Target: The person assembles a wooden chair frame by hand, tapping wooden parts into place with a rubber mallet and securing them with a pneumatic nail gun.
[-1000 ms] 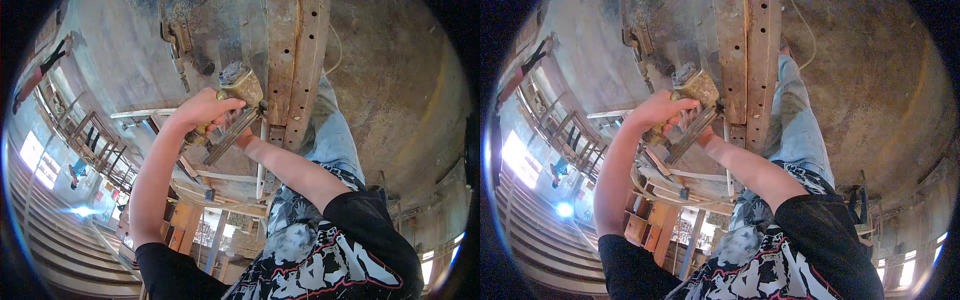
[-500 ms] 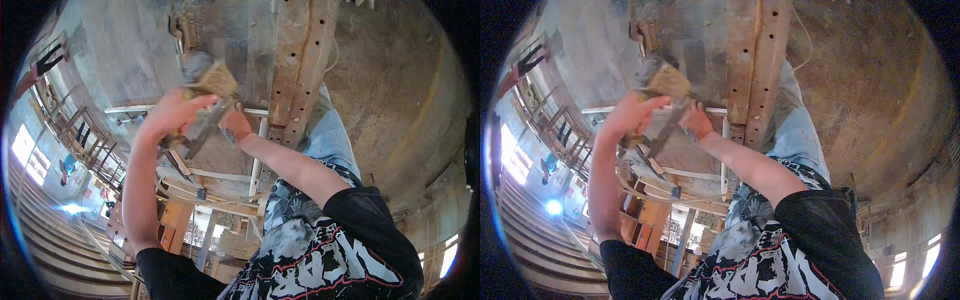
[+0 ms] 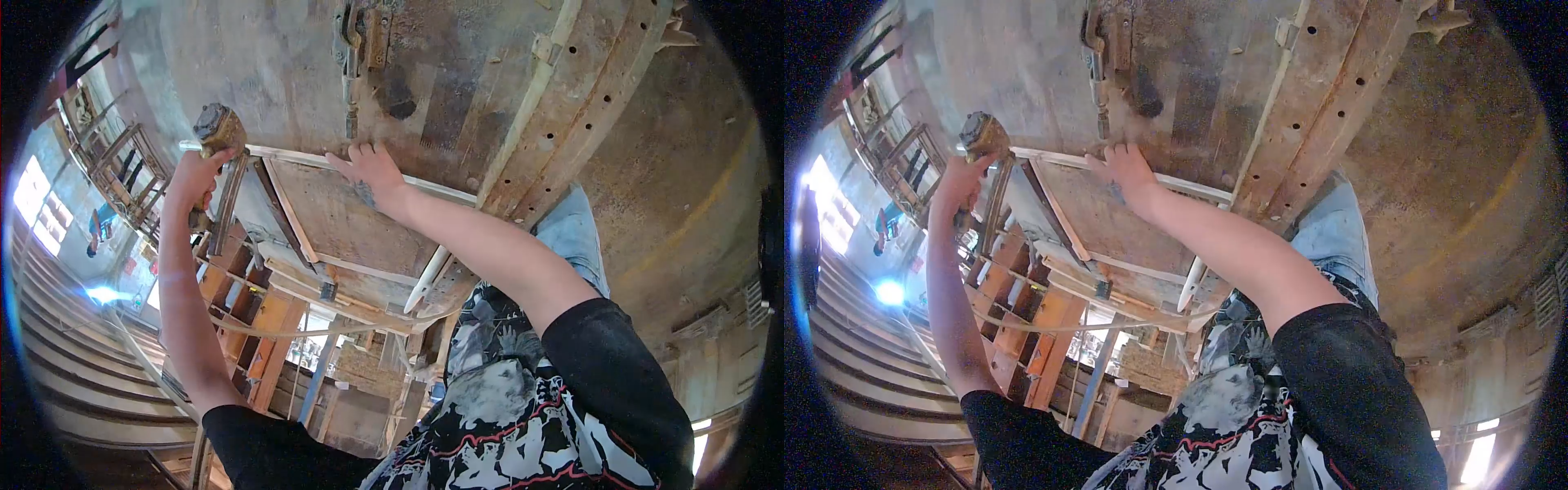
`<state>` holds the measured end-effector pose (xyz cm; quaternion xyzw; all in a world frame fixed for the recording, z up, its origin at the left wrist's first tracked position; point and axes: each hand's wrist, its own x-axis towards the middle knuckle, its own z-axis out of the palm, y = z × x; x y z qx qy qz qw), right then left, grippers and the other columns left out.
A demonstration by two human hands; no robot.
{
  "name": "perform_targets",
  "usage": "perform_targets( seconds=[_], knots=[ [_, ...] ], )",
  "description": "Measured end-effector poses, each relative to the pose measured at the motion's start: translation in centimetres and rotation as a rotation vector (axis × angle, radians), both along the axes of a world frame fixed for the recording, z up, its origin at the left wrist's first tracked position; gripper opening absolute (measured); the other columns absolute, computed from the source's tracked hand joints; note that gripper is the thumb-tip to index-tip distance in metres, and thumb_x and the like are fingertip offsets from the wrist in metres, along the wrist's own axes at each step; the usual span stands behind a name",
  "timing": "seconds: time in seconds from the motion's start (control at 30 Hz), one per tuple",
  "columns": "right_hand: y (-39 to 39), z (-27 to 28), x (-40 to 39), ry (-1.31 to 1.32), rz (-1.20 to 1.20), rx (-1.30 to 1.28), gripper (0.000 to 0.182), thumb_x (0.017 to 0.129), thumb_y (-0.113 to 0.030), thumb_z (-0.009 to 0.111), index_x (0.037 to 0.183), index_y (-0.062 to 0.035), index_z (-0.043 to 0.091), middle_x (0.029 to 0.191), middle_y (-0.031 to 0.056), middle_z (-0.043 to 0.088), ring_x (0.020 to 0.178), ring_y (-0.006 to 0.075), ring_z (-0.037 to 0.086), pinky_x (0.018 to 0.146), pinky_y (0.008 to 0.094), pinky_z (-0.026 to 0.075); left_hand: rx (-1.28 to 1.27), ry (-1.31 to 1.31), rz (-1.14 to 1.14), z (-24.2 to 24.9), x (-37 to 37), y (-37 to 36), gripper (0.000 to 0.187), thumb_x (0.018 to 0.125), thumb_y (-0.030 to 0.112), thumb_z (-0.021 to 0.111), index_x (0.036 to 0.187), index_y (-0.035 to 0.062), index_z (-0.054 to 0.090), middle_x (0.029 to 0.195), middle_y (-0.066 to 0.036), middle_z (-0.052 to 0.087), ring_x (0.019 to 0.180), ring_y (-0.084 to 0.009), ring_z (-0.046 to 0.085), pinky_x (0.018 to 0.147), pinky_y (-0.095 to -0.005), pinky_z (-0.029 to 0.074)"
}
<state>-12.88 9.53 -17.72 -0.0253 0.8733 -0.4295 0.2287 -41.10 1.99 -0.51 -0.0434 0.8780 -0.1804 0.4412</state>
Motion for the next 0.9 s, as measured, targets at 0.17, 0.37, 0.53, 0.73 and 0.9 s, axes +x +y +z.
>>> perform_targets(
  seconds=[0.17, 0.37, 0.53, 0.73, 0.9],
  knots=[
    [-0.9, -0.5, 0.3, 0.03, -0.032, 0.042, 0.082, 0.083, -0.005, 0.063, 0.157, -0.0184, 0.03, 0.126, 0.0128, 0.056, 0.12, 0.0289, 0.053, 0.102, 0.0456, 0.039, 0.036, -0.078, -0.025, -3.0, -1.5, -0.2, 0.05, 0.087, 0.04, 0.074, 0.069, -0.0022, 0.054, 0.05, -0.008, 0.051, 0.036, -0.0203, 0.052, 0.034, -0.0373, 0.041],
    [0.0, 0.5, -0.2, -0.028, 0.022, 0.036, 0.081, 0.083, -0.004, 0.063, 0.156, -0.0163, 0.03, 0.126, 0.0124, 0.056, 0.119, 0.0282, 0.053, 0.102, 0.0448, 0.038, -0.02, -0.191, -0.082, -5.4, -1.9, 0.7, 0.054, 0.088, 0.041, 0.073, 0.062, -0.002, 0.053, 0.045, -0.009, 0.049, 0.035, -0.0223, 0.052, 0.035, -0.0389, 0.042],
    [0.0, 0.3, -0.3, -0.022, 0.002, 0.045, 0.08, 0.083, -0.004, 0.063, 0.156, -0.0155, 0.031, 0.126, 0.0124, 0.057, 0.119, 0.0287, 0.053, 0.102, 0.0441, 0.039, -0.006, -0.245, -0.128, -6.7, -2.4, 0.4, 0.059, 0.088, 0.041, 0.073, 0.056, -0.0029, 0.052, 0.044, -0.01, 0.048, 0.034, -0.0248, 0.052, 0.035, -0.0402, 0.043],
    [0.2, 0.4, -0.5, -0.051, -0.019, -0.006, 0.078, 0.086, -0.005, 0.06, 0.157, -0.0165, 0.031, 0.133, 0.0147, 0.057, 0.122, 0.0302, 0.054, 0.104, 0.0445, 0.038, -0.108, -0.28, -0.166, -7.2, -2.7, 1.7, 0.058, 0.088, 0.04, 0.074, 0.057, -0.0035, 0.052, 0.045, -0.011, 0.049, 0.035, -0.0249, 0.052, 0.034, -0.0404, 0.042],
    [-0.3, 0.2, 0.0, 0.009, -0.083, 0.037, 0.091, 0.083, -0.001, 0.063, 0.161, -0.0196, 0.019, 0.128, 0.0138, 0.055, 0.118, 0.0284, 0.053, 0.102, 0.0431, 0.039, -0.032, -0.23, -0.113, -6.8, -2.4, 1.6, 0.056, 0.088, 0.04, 0.074, 0.061, -0.0051, 0.054, 0.048, -0.01, 0.051, 0.036, -0.0238, 0.053, 0.033, -0.0398, 0.041]
  ],
)
